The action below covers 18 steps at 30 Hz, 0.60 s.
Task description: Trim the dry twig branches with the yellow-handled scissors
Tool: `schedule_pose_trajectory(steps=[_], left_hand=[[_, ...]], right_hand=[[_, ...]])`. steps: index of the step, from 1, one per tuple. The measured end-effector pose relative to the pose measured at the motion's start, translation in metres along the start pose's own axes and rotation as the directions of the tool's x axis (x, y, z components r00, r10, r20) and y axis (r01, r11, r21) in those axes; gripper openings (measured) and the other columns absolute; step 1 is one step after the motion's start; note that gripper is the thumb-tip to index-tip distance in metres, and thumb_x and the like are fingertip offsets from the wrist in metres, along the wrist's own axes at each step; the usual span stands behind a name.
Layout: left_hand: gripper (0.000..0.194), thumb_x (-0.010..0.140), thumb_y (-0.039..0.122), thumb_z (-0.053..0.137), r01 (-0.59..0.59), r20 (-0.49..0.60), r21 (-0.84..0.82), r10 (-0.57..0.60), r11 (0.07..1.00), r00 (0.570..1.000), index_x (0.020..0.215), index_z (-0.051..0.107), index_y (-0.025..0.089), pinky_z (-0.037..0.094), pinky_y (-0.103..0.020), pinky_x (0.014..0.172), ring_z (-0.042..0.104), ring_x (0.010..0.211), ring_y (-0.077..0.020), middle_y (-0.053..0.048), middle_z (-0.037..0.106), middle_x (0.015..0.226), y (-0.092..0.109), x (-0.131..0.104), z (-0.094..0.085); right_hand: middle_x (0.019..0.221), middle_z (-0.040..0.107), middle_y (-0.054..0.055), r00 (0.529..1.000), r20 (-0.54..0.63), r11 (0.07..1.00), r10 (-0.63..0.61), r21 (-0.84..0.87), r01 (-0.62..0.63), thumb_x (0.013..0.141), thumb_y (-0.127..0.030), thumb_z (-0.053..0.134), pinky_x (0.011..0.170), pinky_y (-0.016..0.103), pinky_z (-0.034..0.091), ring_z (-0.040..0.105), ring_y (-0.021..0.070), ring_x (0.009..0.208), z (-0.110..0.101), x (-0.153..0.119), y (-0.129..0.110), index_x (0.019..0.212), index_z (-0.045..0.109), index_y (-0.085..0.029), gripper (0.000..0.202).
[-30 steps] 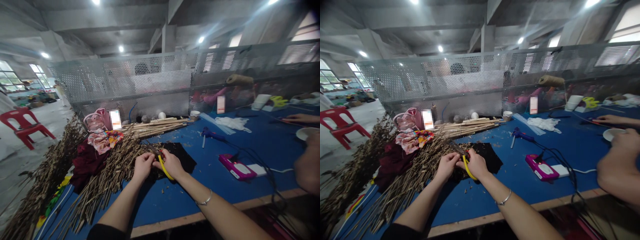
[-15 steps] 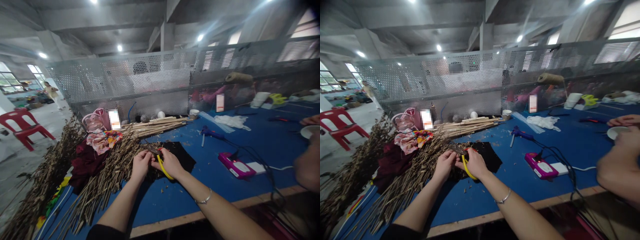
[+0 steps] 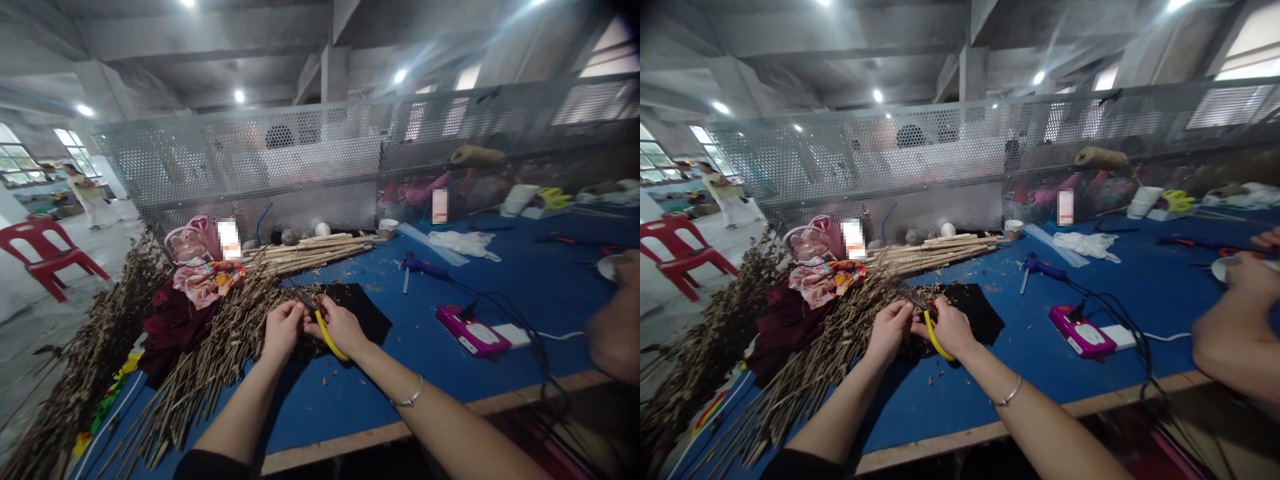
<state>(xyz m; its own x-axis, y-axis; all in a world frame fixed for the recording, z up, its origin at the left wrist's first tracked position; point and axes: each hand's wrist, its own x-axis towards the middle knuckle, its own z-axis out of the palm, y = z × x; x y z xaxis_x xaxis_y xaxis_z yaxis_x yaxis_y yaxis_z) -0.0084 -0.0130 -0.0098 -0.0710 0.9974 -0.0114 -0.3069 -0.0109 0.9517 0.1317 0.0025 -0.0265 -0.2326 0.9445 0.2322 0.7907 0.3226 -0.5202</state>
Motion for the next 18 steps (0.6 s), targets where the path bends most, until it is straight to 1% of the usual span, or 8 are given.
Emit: schedule_pose_trajectory(steps=[5, 10, 12, 15, 18], left_hand=[[0.026, 0.061, 0.036, 0.067, -0.032, -0.031, 0.035, 0.033, 0.999, 0.999, 0.067, 0.062, 0.011, 0.042, -0.019, 0.049, 0.053, 0.050, -0.0087, -0.001, 0.058, 0.058, 0.0004, 0.0003, 0.0001], [0.028, 0.062, 0.036, 0.066, -0.039, -0.055, 0.053, 0.042, 0.998, 0.998, 0.074, 0.063, 0.011, 0.043, -0.019, 0.051, 0.053, 0.051, -0.0090, -0.001, 0.059, 0.059, -0.0048, 0.0039, -0.0036], [0.027, 0.063, 0.036, 0.066, -0.045, -0.055, 0.050, 0.048, 0.998, 0.997, 0.072, 0.063, 0.011, 0.043, -0.019, 0.051, 0.054, 0.052, -0.0091, -0.001, 0.059, 0.060, -0.0058, 0.0052, -0.0047], [0.026, 0.061, 0.035, 0.067, -0.046, -0.082, 0.012, 0.046, 0.999, 0.996, 0.071, 0.062, 0.011, 0.045, -0.020, 0.056, 0.055, 0.055, -0.0092, -0.002, 0.060, 0.062, -0.0041, 0.0062, -0.0045], [0.031, 0.059, 0.034, 0.068, -0.035, -0.121, -0.043, 0.029, 0.998, 0.992, 0.080, 0.062, 0.012, 0.046, -0.022, 0.061, 0.056, 0.058, -0.0094, -0.002, 0.062, 0.067, -0.0017, 0.0066, -0.0035]], right_hand=[[0.071, 0.060, 0.000, 1.000, -0.006, 0.999, 0.025, -0.032, -0.025, 0.064, -0.057, 0.060, 0.050, 0.020, 0.028, 0.057, 0.0154, 0.063, 0.0028, 0.0007, 0.0020, 0.089, 0.048, -0.022, 0.045], [0.069, 0.059, 0.001, 0.998, 0.027, 0.998, 0.054, -0.032, -0.053, 0.065, -0.056, 0.059, 0.050, 0.020, 0.027, 0.057, 0.0155, 0.063, 0.0035, 0.0016, 0.0035, 0.084, 0.049, -0.021, 0.041], [0.068, 0.059, 0.001, 0.998, 0.030, 0.998, 0.054, -0.046, -0.053, 0.066, -0.057, 0.058, 0.050, 0.021, 0.027, 0.057, 0.0159, 0.063, 0.0036, 0.0019, 0.0036, 0.083, 0.049, -0.021, 0.041], [0.071, 0.061, 0.002, 0.999, 0.003, 0.995, 0.049, -0.083, -0.049, 0.065, -0.060, 0.057, 0.052, 0.022, 0.028, 0.059, 0.0179, 0.066, 0.0032, 0.0022, 0.0030, 0.087, 0.049, -0.021, 0.045], [0.078, 0.062, 0.004, 0.998, -0.012, 0.994, 0.056, -0.093, -0.057, 0.064, -0.061, 0.058, 0.055, 0.023, 0.031, 0.060, 0.0204, 0.074, 0.0012, 0.0023, 0.0017, 0.095, 0.047, -0.021, 0.052]])
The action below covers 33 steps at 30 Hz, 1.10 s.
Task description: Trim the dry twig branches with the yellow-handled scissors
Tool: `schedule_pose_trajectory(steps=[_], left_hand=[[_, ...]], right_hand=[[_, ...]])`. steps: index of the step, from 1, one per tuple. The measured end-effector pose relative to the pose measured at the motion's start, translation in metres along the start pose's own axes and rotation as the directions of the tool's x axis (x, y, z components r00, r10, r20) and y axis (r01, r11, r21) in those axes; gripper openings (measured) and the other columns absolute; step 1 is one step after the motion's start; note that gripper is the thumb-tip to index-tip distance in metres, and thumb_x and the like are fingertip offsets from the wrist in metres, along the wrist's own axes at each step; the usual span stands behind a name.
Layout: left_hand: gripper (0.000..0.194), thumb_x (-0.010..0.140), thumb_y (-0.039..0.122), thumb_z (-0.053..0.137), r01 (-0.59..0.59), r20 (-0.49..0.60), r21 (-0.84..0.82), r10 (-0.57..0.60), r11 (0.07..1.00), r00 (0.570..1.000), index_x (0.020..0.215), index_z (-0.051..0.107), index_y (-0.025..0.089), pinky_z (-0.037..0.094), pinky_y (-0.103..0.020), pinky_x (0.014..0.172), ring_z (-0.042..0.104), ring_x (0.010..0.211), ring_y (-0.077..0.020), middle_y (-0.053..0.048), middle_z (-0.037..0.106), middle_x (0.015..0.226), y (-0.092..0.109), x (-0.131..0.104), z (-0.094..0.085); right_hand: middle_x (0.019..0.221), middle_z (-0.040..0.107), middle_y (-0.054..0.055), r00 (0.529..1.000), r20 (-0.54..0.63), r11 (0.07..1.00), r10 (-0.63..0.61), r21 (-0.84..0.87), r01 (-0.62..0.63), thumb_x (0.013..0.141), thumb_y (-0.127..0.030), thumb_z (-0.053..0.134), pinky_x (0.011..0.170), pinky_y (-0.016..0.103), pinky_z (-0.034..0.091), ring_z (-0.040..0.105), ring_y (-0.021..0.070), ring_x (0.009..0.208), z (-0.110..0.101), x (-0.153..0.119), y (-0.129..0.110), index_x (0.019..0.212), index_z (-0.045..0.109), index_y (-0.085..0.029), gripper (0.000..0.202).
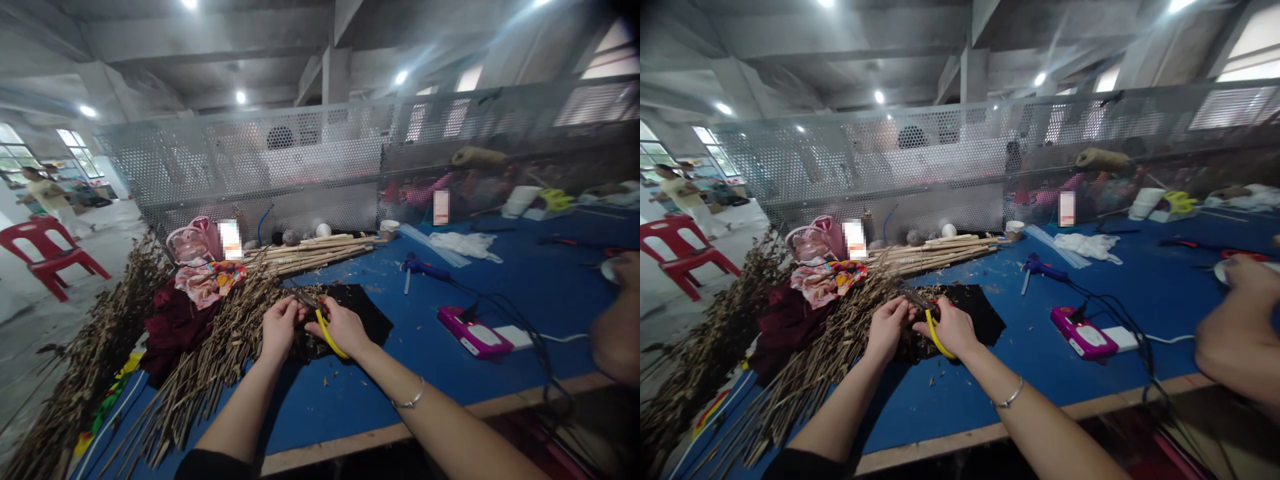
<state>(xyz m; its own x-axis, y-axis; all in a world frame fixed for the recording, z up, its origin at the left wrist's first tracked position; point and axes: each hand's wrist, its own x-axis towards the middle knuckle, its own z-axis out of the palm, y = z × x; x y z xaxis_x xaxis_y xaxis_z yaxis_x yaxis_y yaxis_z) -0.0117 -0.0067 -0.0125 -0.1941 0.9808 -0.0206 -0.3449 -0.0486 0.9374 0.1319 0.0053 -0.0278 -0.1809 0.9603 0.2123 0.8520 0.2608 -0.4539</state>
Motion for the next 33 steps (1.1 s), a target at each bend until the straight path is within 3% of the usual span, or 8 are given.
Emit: schedule_pose_trajectory(steps=[6, 11, 22, 27, 33], left_hand=[[0.024, 0.060, 0.030, 0.067, 0.039, 0.027, 0.030, -0.040, 0.999, 0.999, 0.073, 0.063, 0.011, 0.046, -0.021, 0.058, 0.057, 0.057, -0.0097, -0.003, 0.063, 0.064, -0.0008, -0.0004, 0.0006], [0.016, 0.064, 0.026, 0.063, -0.011, 0.074, 0.126, 0.002, 0.992, 0.997, 0.065, 0.063, 0.010, 0.044, -0.019, 0.055, 0.054, 0.053, -0.0084, -0.003, 0.061, 0.060, 0.0007, -0.0025, 0.0001], [0.024, 0.067, 0.034, 0.059, -0.082, 0.085, 0.207, 0.065, 0.975, 0.994, 0.071, 0.062, 0.011, 0.045, -0.022, 0.055, 0.057, 0.058, -0.0130, -0.004, 0.062, 0.064, -0.0047, -0.0019, -0.0030], [0.021, 0.070, 0.029, 0.053, -0.211, 0.122, 0.413, 0.176, 0.886, 0.977, 0.071, 0.064, 0.011, 0.042, -0.022, 0.056, 0.054, 0.056, -0.0122, -0.002, 0.061, 0.061, 0.0012, -0.0040, -0.0038], [0.027, 0.074, 0.034, 0.050, -0.269, 0.136, 0.519, 0.232, 0.811, 0.963, 0.066, 0.062, 0.012, 0.039, -0.020, 0.053, 0.052, 0.054, -0.0117, -0.001, 0.060, 0.058, 0.0033, -0.0062, -0.0043]], right_hand=[[0.087, 0.061, 0.006, 0.999, 0.006, 0.999, -0.041, 0.020, 0.041, 0.064, -0.056, 0.061, 0.060, 0.024, 0.032, 0.059, 0.0212, 0.082, -0.0045, -0.0008, -0.0020, 0.098, 0.047, -0.020, 0.052], [0.080, 0.061, 0.004, 0.998, 0.019, 0.998, -0.055, 0.007, 0.054, 0.066, -0.057, 0.058, 0.056, 0.023, 0.030, 0.059, 0.0190, 0.074, -0.0047, -0.0011, -0.0012, 0.096, 0.047, -0.020, 0.048], [0.079, 0.061, 0.002, 0.998, -0.002, 0.994, -0.061, 0.094, 0.061, 0.067, -0.053, 0.059, 0.057, 0.021, 0.033, 0.060, 0.0175, 0.073, 0.0004, -0.0010, 0.0024, 0.095, 0.047, -0.021, 0.044], [0.088, 0.060, 0.005, 0.995, -0.031, 0.990, -0.095, 0.098, 0.098, 0.063, -0.050, 0.064, 0.063, 0.023, 0.035, 0.058, 0.0186, 0.081, -0.0006, -0.0019, 0.0007, 0.100, 0.045, -0.020, 0.051], [0.076, 0.060, 0.002, 0.997, 0.024, 0.995, -0.069, 0.073, 0.067, 0.067, -0.055, 0.058, 0.053, 0.021, 0.029, 0.058, 0.0169, 0.069, -0.0004, -0.0025, -0.0005, 0.092, 0.045, -0.020, 0.045]])
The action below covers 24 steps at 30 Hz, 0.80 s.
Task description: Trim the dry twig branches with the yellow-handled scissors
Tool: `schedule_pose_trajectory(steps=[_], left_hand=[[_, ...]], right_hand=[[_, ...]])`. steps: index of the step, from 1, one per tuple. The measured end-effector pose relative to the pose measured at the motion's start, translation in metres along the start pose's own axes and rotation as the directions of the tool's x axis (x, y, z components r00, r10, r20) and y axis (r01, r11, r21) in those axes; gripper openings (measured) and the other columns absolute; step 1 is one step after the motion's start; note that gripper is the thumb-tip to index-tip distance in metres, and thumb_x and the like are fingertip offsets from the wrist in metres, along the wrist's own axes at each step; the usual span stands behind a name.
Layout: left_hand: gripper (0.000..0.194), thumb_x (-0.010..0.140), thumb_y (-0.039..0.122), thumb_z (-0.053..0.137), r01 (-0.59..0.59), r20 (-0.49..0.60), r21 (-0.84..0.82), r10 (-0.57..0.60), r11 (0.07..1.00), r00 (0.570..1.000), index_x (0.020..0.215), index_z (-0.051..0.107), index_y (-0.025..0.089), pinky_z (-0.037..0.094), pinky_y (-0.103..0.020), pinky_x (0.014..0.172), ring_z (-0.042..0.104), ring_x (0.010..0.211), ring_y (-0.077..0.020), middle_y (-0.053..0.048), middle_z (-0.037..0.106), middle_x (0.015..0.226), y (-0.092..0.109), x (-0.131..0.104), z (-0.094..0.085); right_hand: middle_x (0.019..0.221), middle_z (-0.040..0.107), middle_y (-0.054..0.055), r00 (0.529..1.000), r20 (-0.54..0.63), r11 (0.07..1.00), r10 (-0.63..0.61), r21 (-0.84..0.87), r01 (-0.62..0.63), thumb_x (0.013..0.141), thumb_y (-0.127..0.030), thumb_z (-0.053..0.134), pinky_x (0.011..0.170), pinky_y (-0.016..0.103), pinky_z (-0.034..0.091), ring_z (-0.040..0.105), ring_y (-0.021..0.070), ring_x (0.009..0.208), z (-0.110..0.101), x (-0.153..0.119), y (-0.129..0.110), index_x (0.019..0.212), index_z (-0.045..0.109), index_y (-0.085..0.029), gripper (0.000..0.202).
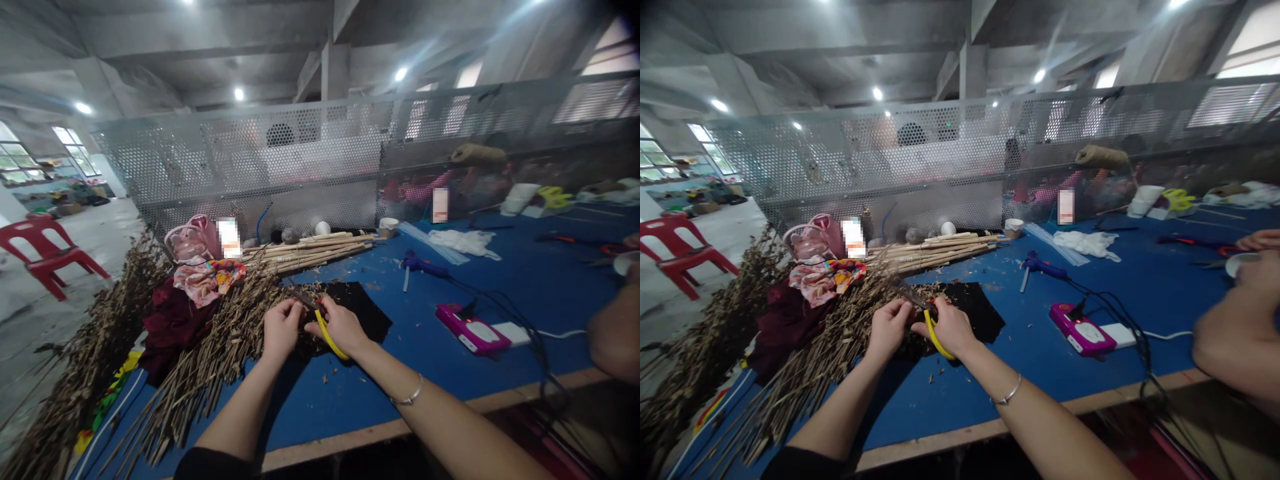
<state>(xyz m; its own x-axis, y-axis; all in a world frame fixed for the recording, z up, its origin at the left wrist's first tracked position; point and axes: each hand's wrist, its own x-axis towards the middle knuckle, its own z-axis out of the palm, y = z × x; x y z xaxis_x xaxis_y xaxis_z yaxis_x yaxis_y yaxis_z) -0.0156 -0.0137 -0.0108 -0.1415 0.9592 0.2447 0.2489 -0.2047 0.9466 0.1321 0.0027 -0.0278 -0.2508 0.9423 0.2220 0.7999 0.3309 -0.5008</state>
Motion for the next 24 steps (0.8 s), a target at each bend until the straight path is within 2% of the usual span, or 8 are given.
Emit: schedule_pose_trajectory(steps=[9, 13, 19, 24], left_hand=[[0.027, 0.074, 0.037, 0.051, 0.037, -0.026, -0.047, -0.039, 0.998, 0.999, 0.070, 0.062, 0.013, 0.041, -0.021, 0.053, 0.053, 0.054, -0.0116, -0.001, 0.060, 0.058, -0.011, 0.003, 0.001], [0.025, 0.071, 0.037, 0.055, 0.108, -0.012, -0.168, -0.111, 0.980, 0.994, 0.072, 0.063, 0.013, 0.044, -0.022, 0.054, 0.055, 0.054, -0.0118, -0.001, 0.061, 0.060, -0.013, 0.005, 0.004], [0.026, 0.065, 0.036, 0.062, 0.217, 0.029, -0.399, -0.224, 0.891, 0.974, 0.076, 0.061, 0.012, 0.046, -0.023, 0.056, 0.056, 0.056, -0.0106, -0.001, 0.061, 0.063, -0.015, 0.007, 0.008], [0.022, 0.067, 0.031, 0.059, 0.204, 0.022, -0.413, -0.215, 0.887, 0.976, 0.078, 0.060, 0.011, 0.046, -0.023, 0.058, 0.057, 0.057, -0.0106, -0.002, 0.061, 0.065, -0.012, 0.007, 0.007]], right_hand=[[0.071, 0.059, 0.001, 0.998, 0.026, 0.998, 0.055, -0.044, -0.054, 0.066, -0.059, 0.057, 0.051, 0.021, 0.025, 0.056, 0.0154, 0.064, -0.004, 0.001, -0.003, 0.085, 0.047, -0.021, 0.044], [0.071, 0.060, 0.001, 0.998, 0.027, 0.997, 0.061, -0.050, -0.059, 0.066, -0.061, 0.054, 0.050, 0.021, 0.026, 0.057, 0.0157, 0.063, -0.001, 0.002, 0.000, 0.081, 0.047, -0.021, 0.043], [0.075, 0.062, 0.003, 0.997, -0.038, 0.993, 0.074, -0.084, -0.077, 0.067, -0.059, 0.056, 0.054, 0.023, 0.029, 0.060, 0.0198, 0.071, 0.001, 0.004, 0.003, 0.092, 0.047, -0.021, 0.047], [0.084, 0.061, 0.005, 0.999, -0.032, 0.998, 0.026, -0.057, -0.028, 0.065, -0.056, 0.060, 0.059, 0.024, 0.033, 0.059, 0.0209, 0.079, -0.001, 0.002, 0.003, 0.098, 0.045, -0.020, 0.051]])
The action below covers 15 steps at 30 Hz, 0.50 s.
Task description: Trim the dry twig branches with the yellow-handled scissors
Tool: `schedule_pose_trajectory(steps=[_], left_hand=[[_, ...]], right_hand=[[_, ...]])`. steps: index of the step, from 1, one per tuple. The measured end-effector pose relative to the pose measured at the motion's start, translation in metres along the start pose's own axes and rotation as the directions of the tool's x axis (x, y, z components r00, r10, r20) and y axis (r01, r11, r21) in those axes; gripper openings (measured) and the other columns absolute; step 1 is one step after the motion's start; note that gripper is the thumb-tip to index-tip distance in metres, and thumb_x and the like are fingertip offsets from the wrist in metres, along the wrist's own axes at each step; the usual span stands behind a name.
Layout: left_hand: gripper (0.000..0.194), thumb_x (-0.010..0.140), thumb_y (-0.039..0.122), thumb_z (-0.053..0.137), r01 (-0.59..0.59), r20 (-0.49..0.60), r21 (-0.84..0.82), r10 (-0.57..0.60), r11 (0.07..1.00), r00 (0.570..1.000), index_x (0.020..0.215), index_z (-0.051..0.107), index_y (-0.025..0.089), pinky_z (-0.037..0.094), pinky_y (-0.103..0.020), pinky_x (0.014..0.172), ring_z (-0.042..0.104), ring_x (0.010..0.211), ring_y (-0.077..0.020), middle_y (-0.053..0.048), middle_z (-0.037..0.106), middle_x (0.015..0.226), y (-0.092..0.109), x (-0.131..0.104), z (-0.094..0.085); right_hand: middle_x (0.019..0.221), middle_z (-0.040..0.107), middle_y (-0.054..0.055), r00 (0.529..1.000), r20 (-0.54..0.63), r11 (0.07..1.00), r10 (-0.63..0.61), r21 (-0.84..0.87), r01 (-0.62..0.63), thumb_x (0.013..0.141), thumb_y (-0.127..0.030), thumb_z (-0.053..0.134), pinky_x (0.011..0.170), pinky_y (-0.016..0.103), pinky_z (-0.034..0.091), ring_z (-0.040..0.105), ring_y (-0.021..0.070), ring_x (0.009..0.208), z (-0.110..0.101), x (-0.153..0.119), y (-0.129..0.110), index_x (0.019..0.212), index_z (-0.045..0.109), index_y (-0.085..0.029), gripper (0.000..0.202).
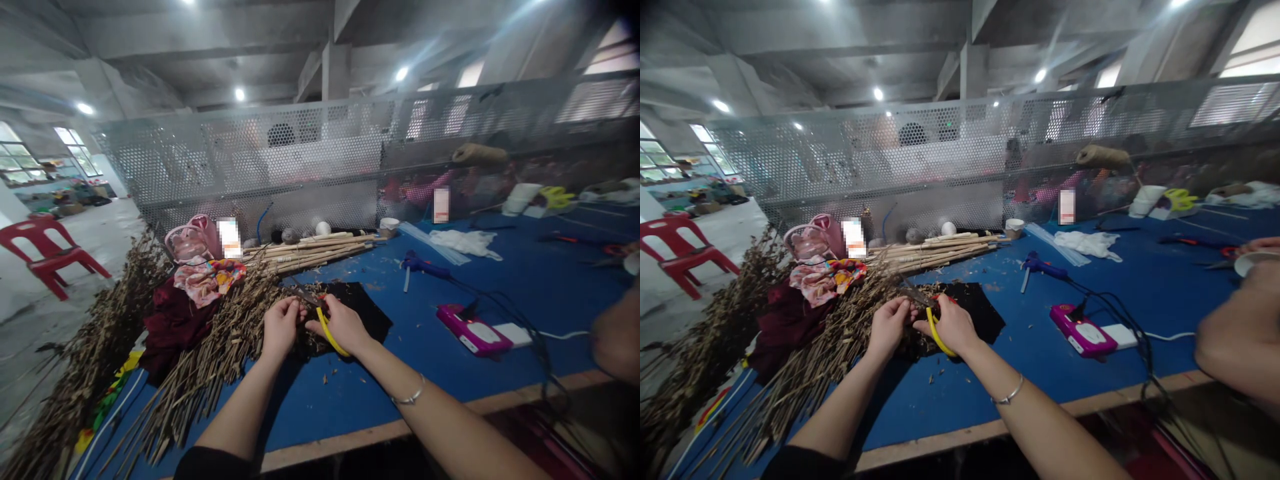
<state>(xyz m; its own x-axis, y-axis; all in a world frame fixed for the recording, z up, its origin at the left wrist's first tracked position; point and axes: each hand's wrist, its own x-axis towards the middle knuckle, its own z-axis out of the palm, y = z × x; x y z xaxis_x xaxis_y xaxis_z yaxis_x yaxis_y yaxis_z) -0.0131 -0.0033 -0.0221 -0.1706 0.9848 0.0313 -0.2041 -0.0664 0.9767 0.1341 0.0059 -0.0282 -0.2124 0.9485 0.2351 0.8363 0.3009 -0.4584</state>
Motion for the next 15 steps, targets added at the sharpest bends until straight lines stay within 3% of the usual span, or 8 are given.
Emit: schedule_pose_trajectory(steps=[7, 11, 15], left_hand=[[0.020, 0.072, 0.028, 0.050, -0.120, 0.021, 0.293, 0.120, 0.948, 0.993, 0.071, 0.062, 0.012, 0.043, -0.021, 0.055, 0.056, 0.057, -0.0123, -0.002, 0.063, 0.062, 0.004, -0.004, -0.001], [0.025, 0.075, 0.029, 0.046, -0.232, 0.033, 0.519, 0.252, 0.823, 0.967, 0.064, 0.062, 0.013, 0.038, -0.020, 0.053, 0.052, 0.054, -0.0109, -0.001, 0.061, 0.058, 0.008, -0.009, -0.003], [0.027, 0.078, 0.028, 0.043, -0.304, 0.063, 0.620, 0.341, 0.723, 0.938, 0.063, 0.061, 0.014, 0.034, -0.019, 0.053, 0.049, 0.055, -0.0099, 0.001, 0.059, 0.058, 0.011, -0.011, -0.004]], right_hand=[[0.088, 0.058, 0.007, 0.994, -0.005, 0.994, -0.109, -0.013, 0.109, 0.066, -0.058, 0.056, 0.066, 0.026, 0.036, 0.057, 0.0212, 0.083, -0.003, -0.001, -0.004, 0.095, 0.045, -0.018, 0.050], [0.084, 0.059, 0.006, 0.998, 0.039, 0.998, -0.050, -0.032, 0.051, 0.067, -0.058, 0.056, 0.061, 0.025, 0.034, 0.058, 0.0210, 0.079, -0.004, -0.002, -0.006, 0.096, 0.044, -0.018, 0.051], [0.079, 0.061, 0.005, 0.998, 0.068, 0.998, 0.017, -0.064, -0.013, 0.067, -0.062, 0.054, 0.058, 0.025, 0.032, 0.060, 0.0211, 0.075, -0.005, -0.003, -0.009, 0.093, 0.045, -0.019, 0.051]])
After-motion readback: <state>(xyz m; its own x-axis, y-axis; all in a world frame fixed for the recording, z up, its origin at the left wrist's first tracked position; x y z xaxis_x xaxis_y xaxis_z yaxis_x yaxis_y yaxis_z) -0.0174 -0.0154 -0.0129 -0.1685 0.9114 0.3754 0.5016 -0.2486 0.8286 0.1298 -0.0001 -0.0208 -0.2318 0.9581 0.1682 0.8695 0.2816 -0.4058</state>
